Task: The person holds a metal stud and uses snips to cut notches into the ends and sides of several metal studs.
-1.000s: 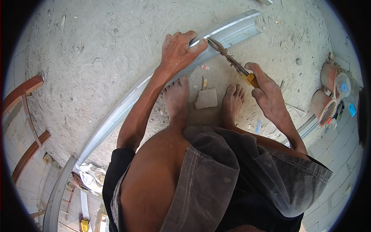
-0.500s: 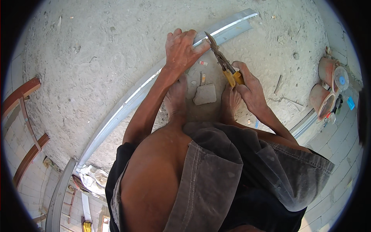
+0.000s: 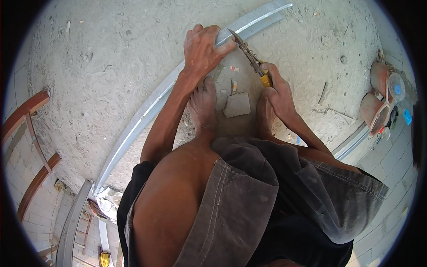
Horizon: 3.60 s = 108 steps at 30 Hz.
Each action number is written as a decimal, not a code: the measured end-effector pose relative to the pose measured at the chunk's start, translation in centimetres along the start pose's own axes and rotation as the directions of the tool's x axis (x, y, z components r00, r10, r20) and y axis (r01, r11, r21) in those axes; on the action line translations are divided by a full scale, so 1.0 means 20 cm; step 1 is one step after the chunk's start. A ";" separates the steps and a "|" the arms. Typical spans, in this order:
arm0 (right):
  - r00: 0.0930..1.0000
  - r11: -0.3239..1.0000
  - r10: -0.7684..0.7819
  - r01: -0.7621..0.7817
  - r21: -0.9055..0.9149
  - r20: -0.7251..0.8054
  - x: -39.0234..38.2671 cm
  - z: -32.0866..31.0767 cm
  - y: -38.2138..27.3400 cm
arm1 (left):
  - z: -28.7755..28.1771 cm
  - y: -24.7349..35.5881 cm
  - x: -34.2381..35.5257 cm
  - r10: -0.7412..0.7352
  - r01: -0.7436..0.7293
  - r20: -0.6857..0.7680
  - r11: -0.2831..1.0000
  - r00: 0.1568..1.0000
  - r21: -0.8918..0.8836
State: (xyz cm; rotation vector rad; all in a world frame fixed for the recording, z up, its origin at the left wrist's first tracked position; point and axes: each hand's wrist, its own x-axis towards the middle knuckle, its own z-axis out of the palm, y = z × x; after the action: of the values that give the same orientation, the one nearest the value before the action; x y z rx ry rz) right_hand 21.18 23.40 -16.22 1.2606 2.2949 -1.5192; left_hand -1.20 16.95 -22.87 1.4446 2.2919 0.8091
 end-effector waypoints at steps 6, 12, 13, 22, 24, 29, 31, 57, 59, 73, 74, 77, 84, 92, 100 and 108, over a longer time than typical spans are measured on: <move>0.996 0.986 0.081 -0.085 0.141 0.034 0.07 0.06 0.13 | 0.01 -0.04 0.00 0.014 -0.012 0.029 0.998 0.999 -0.054; 0.994 0.983 -0.005 0.026 0.180 -0.114 0.07 0.11 0.20 | -0.05 -0.08 0.06 -0.088 0.143 0.229 0.962 0.969 -0.231; 0.994 0.983 -0.001 0.022 0.184 -0.113 0.06 0.12 0.22 | -0.06 -0.08 0.07 -0.111 0.197 0.299 0.941 0.948 -0.274; 0.990 0.977 -0.074 0.096 0.189 -0.118 0.05 0.08 0.24 | -0.16 0.00 0.08 -0.279 0.455 0.614 0.878 0.738 -0.148; 0.995 0.992 -0.065 0.073 0.106 -0.081 0.05 0.08 0.25 | -0.13 -0.03 0.07 -0.273 0.439 0.600 0.886 0.752 -0.147; 0.972 0.989 -0.141 0.129 -0.076 -0.190 0.02 0.11 0.24 | -0.15 0.02 0.07 -0.284 0.413 0.614 0.908 0.737 -0.075; 0.957 0.978 -0.185 0.155 -0.142 -0.225 0.02 0.11 0.22 | -0.15 0.02 0.06 -0.253 0.338 0.551 0.939 0.795 -0.057; 0.953 0.973 -0.185 0.143 -0.182 -0.239 0.06 0.13 0.32 | -0.26 0.27 0.17 -0.300 0.307 0.566 0.948 0.768 0.086; 0.963 0.978 -0.158 0.123 -0.167 -0.219 0.09 0.12 0.31 | -0.25 0.27 0.18 -0.349 0.337 0.567 0.933 0.746 0.131; 0.935 0.944 -0.268 0.207 -0.257 -0.231 0.14 0.15 0.36 | -0.28 0.25 0.19 -0.309 0.286 0.586 0.949 0.749 0.135; 0.940 0.944 -0.264 0.205 -0.260 -0.215 0.14 0.14 0.35 | -0.27 0.24 0.18 -0.315 0.292 0.586 0.946 0.747 0.137; 0.934 0.935 -0.293 0.235 -0.267 -0.205 0.15 0.14 0.38 | -0.23 0.20 0.16 -0.321 0.275 0.527 0.947 0.787 0.167; 0.943 0.941 -0.264 0.205 -0.269 -0.203 0.18 0.14 0.39 | -0.25 0.21 0.19 -0.308 0.280 0.521 0.951 0.796 0.135; 0.936 0.954 -0.239 0.178 -0.241 -0.257 0.09 0.13 0.28 | -0.25 0.29 0.13 -0.310 0.232 0.467 0.948 0.828 0.218; 0.987 0.954 0.033 -0.079 -0.289 -0.160 0.05 0.07 0.29 | -0.09 0.20 0.13 -0.246 0.224 0.568 0.968 0.785 0.110; 0.835 0.828 -0.462 0.286 -0.482 -0.299 0.13 0.11 0.33 | -0.14 0.21 0.13 -0.304 0.229 0.521 0.952 0.798 0.204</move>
State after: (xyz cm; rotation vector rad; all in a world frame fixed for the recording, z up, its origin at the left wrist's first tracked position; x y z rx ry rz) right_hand 23.30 24.19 -23.37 1.1113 3.0827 -0.7862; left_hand -0.90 19.83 -17.95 1.1614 2.0459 0.1247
